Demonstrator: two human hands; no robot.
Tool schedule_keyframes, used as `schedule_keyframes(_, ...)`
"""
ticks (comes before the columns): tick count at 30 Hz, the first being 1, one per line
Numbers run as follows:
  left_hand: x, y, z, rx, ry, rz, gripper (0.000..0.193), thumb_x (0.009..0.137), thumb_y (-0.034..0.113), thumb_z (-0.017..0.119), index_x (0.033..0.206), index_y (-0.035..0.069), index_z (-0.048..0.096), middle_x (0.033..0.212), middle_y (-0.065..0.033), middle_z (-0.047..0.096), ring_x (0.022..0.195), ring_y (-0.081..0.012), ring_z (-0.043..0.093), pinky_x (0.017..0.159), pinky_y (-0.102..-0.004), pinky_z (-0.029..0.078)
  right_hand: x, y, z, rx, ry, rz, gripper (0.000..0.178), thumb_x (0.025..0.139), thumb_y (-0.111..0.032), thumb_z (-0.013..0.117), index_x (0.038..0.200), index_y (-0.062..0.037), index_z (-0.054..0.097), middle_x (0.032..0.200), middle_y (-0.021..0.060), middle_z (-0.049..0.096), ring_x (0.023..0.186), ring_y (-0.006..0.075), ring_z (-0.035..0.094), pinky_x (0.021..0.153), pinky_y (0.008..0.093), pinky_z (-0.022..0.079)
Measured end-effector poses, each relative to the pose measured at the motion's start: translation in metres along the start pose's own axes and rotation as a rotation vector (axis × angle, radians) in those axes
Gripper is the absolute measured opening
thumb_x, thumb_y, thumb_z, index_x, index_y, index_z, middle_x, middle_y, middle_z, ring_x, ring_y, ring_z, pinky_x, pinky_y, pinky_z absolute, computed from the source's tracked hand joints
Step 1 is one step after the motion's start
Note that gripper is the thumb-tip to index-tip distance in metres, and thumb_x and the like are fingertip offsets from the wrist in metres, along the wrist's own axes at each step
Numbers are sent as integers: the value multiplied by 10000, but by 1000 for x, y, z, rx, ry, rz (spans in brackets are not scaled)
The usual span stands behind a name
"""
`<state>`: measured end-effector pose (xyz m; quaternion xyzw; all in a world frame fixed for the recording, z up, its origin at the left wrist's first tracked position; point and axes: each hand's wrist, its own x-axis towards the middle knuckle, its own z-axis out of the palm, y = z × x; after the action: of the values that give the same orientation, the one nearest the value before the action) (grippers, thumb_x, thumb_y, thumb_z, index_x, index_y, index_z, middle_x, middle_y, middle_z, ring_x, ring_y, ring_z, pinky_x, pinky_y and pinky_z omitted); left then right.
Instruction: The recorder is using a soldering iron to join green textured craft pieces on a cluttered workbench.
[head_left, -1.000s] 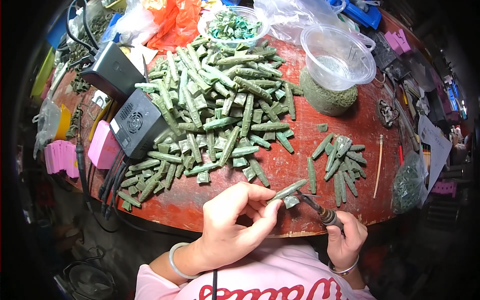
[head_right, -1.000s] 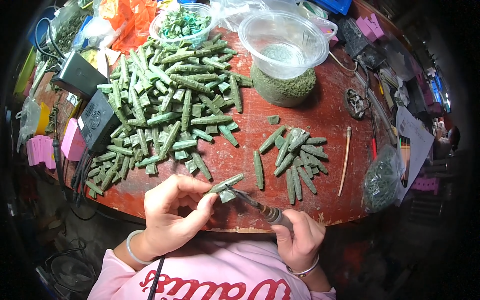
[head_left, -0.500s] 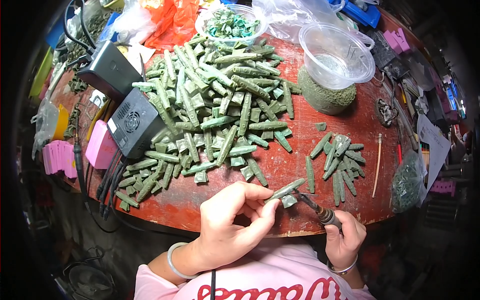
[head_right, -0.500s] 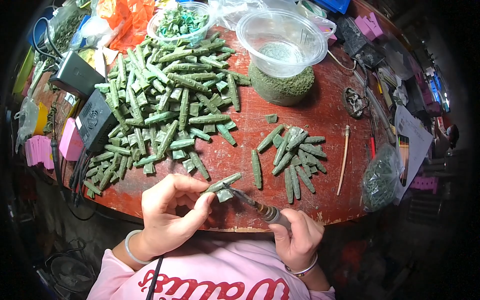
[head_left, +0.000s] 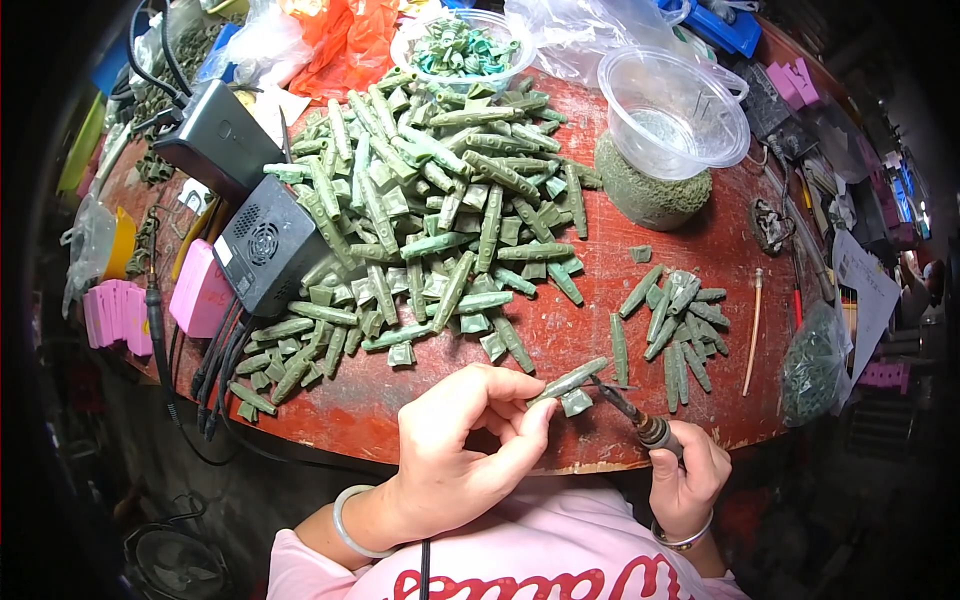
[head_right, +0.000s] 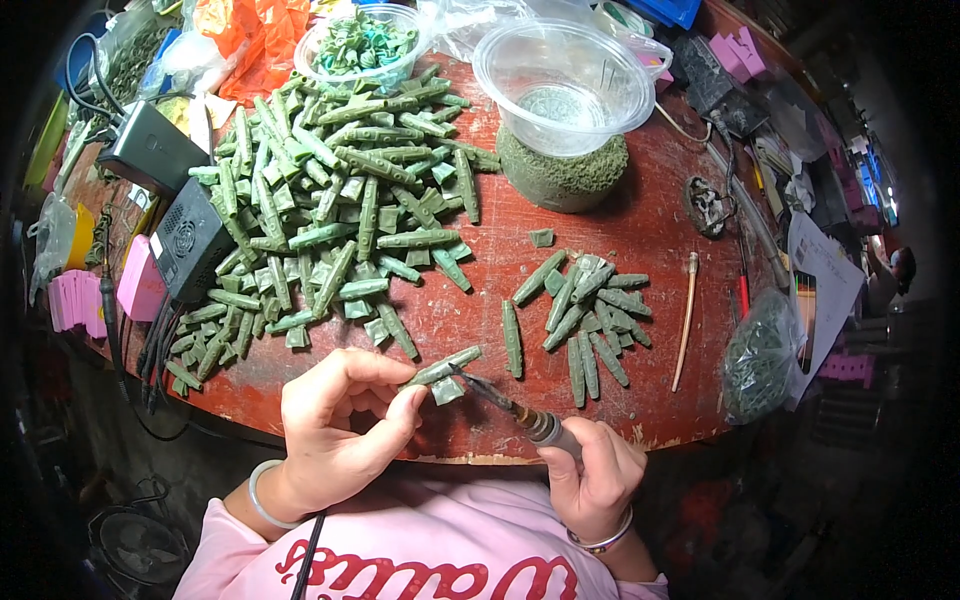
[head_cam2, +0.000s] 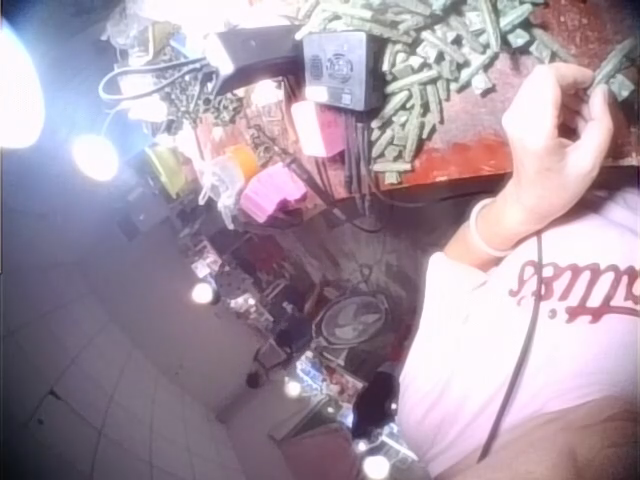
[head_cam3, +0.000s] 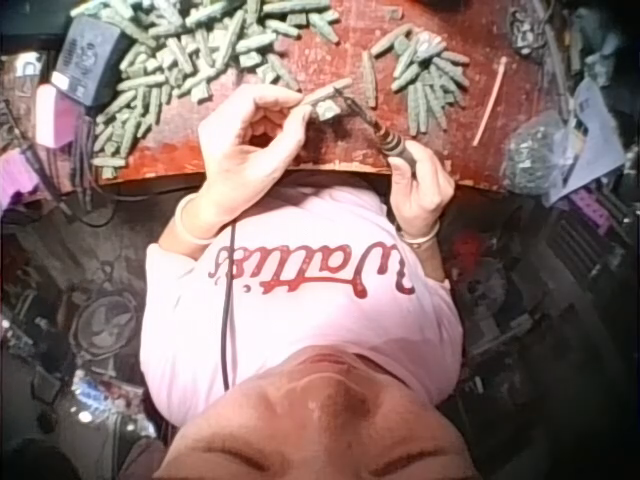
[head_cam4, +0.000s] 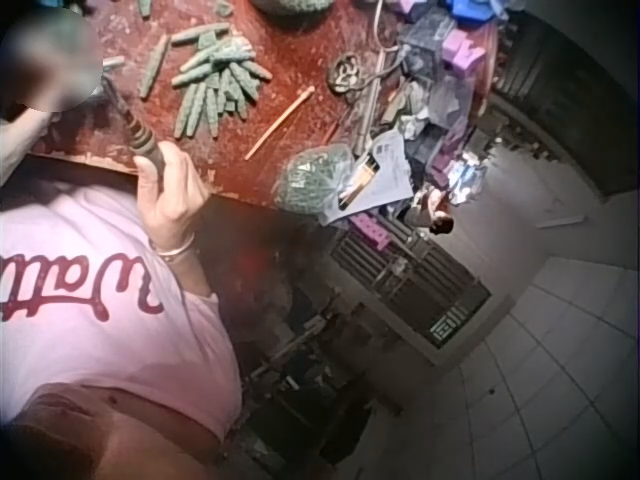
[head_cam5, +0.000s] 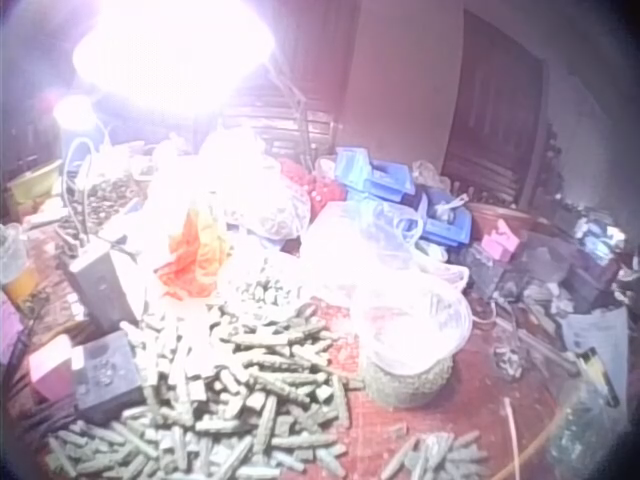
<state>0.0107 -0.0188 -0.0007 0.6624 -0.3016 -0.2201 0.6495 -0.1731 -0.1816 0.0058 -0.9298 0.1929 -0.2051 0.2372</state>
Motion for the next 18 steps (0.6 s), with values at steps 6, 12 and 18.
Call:
schedule_keyframes(6, -2, 1, -2, -27, -7, -12, 171, 883, -104, 683, 1042, -87, 622, 889, -108, 692, 728, -102, 689, 604, -204, 567, -8, 4, 2, 63, 67, 75, 372, 983, -352, 641, 964, 20, 624, 711, 120, 594, 576, 293, 602, 529, 369, 434)
schedule_keyframes(12, 6, 26, -22, -653, -117, -638, 158, 962, 45, 666, 1069, -66, 633, 894, -126, 692, 690, -133, 682, 589, -258, 596, -21, 10, 2, 190, 122, 272, 413, 1012, -377, 582, 955, 28, 637, 682, 71, 577, 593, 204, 560, 565, 332, 414)
schedule_keyframes(18, 4, 30, -30, -808, -77, -806, 208, 989, 112, 647, 1119, -51, 643, 947, -136, 705, 755, -142, 692, 643, -258, 601, -27, 15, 3, 198, 132, 276, 424, 1016, -385, 570, 954, 30, 630, 698, 73, 584, 607, 199, 559, 573, 330, 419)
